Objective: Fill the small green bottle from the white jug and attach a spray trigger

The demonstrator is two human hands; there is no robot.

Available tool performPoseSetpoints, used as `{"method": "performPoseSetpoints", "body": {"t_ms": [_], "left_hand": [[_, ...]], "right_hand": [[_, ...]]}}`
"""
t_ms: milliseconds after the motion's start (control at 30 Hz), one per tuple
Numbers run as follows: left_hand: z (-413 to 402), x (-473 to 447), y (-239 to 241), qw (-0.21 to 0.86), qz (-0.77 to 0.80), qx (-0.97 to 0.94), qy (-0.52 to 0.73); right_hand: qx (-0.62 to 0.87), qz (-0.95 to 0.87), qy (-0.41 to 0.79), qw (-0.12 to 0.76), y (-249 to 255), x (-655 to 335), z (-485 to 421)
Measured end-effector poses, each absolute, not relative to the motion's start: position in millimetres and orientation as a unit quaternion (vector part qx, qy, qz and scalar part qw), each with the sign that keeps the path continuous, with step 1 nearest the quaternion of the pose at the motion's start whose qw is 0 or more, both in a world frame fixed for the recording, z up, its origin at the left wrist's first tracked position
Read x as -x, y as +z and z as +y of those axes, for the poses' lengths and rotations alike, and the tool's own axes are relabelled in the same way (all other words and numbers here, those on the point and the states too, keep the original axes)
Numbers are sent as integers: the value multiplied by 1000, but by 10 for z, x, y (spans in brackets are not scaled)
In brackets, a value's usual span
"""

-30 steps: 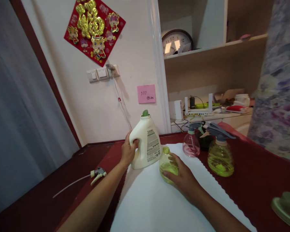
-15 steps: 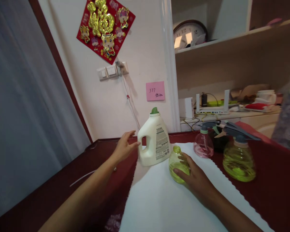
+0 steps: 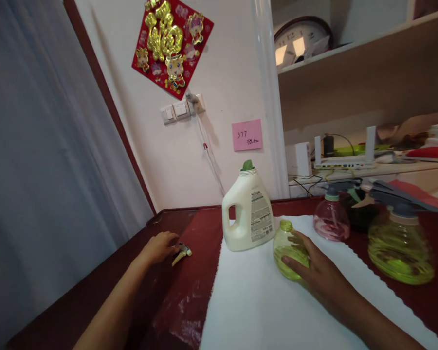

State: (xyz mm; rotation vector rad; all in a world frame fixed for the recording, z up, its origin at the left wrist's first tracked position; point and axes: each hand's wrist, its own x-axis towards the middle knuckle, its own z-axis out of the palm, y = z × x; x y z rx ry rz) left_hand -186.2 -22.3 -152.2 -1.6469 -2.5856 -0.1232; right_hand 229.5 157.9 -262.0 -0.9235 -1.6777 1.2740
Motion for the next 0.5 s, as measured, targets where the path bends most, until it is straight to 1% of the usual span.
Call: {"method": "performPoseSetpoints", "body": {"t_ms": [133, 267, 367, 500], "left_hand": [[-176, 1837, -1702, 7, -854, 520, 18], [-178, 1805, -1737, 4, -857, 514, 16], [-221, 1760, -1624, 25, -849, 528, -24], [-276, 1674, -1310, 63, -808, 568, -145]], "right_hand": [[378, -668, 500, 401, -2613, -2308, 1586], [359, -671, 514, 395, -2580, -2308, 1557], [336, -672, 525, 400, -2563, -2287, 1534], [322, -671, 529, 408, -2515, -2252, 1517]]}}
